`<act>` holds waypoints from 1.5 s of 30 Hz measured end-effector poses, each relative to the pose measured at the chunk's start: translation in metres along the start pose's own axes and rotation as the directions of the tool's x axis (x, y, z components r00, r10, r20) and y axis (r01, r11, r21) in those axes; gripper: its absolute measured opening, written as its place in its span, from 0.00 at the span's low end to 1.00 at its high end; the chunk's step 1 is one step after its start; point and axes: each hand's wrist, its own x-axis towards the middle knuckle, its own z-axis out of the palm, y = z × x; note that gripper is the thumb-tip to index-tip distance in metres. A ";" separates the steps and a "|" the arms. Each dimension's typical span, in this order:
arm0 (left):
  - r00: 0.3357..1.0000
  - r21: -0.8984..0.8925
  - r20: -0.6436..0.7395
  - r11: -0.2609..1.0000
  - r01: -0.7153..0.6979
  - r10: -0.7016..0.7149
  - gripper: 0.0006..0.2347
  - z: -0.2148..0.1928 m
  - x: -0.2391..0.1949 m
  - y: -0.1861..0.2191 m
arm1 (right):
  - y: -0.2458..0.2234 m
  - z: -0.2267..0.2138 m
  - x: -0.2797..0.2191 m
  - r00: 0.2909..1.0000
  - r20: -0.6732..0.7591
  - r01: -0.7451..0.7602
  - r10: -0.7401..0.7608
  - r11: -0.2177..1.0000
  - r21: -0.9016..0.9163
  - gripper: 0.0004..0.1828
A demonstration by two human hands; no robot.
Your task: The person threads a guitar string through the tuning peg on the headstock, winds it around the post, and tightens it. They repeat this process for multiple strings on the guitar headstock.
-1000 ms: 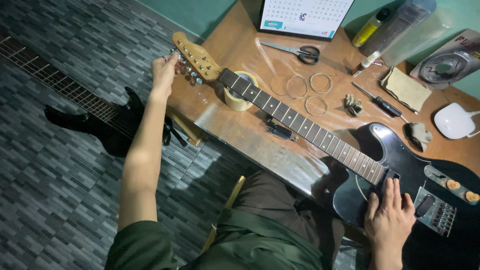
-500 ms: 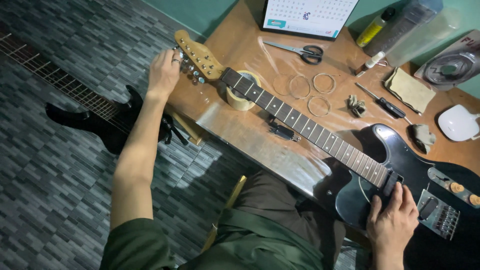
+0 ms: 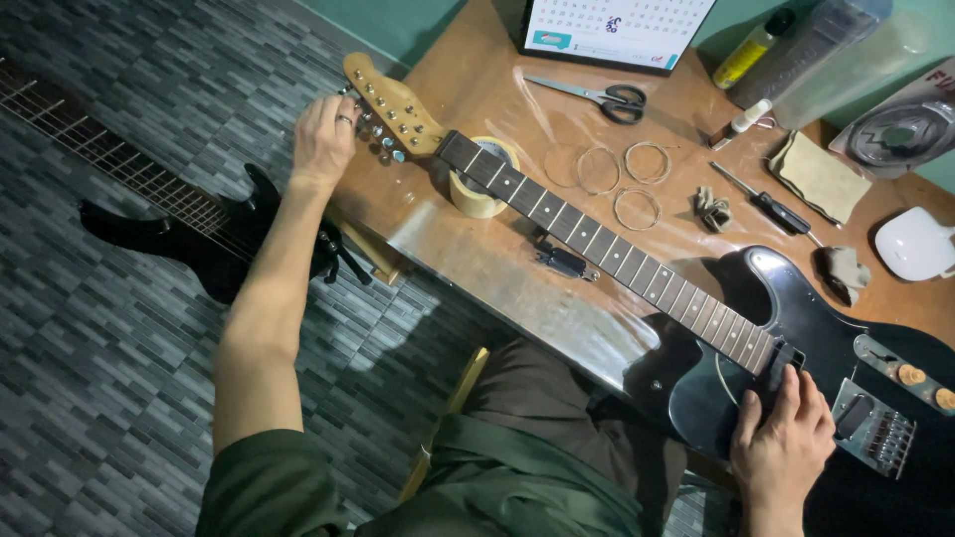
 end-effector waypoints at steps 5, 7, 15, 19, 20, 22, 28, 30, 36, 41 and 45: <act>0.824 -0.313 0.391 0.783 0.537 -0.409 0.06 -0.003 0.008 0.010 | -0.003 -0.003 0.001 0.999 0.040 -0.031 0.030 0.999 0.029 0.32; 0.790 -0.427 0.393 0.668 0.610 -0.470 0.06 -0.003 0.012 0.008 | -0.001 -0.001 0.000 0.999 0.032 -0.029 0.028 0.999 0.033 0.32; -0.093 -0.184 0.914 -0.608 0.772 -0.395 0.06 -0.054 0.071 0.014 | -0.001 0.000 -0.001 1.000 0.000 -0.024 0.024 1.000 0.020 0.32; -0.168 -0.148 0.935 -0.772 0.618 -0.314 0.04 -0.061 0.077 0.018 | -0.005 -0.004 0.003 0.998 0.040 -0.058 0.057 0.998 0.033 0.34; -0.166 -0.176 0.914 -0.731 0.660 -0.370 0.05 -0.065 0.080 0.023 | -0.003 -0.002 0.002 0.999 0.017 -0.032 0.032 0.999 -0.007 0.34; -0.160 -0.200 0.891 -0.685 0.701 -0.424 0.06 -0.062 0.072 0.029 | 0.000 0.002 0.001 1.000 -0.006 -0.008 0.008 0.999 -0.049 0.35; 0.621 -0.537 0.337 0.398 0.744 -0.707 0.06 0.016 -0.012 0.016 | 0.000 0.001 0.006 0.995 -0.088 0.038 -0.048 0.993 -0.114 0.29; 0.697 -0.447 0.399 0.537 0.715 -0.596 0.13 -0.009 0.003 0.025 | -0.006 -0.007 0.011 0.999 -0.040 0.036 -0.036 0.999 0.004 0.29; 0.975 -0.221 0.112 0.952 0.213 -0.192 0.08 -0.027 0.005 0.018 | -0.001 -0.001 0.003 0.998 -0.043 -0.040 0.044 0.995 0.091 0.27; 0.879 -0.305 0.289 0.834 0.459 -0.378 0.05 0.002 -0.010 0.002 | -0.008 -0.016 0.006 0.992 0.048 -0.126 0.120 0.978 0.167 0.30; 0.165 -0.487 0.703 -0.299 0.820 -0.692 0.13 0.036 -0.010 -0.008 | -0.008 -0.016 0.007 0.988 0.071 -0.149 0.138 0.971 0.186 0.30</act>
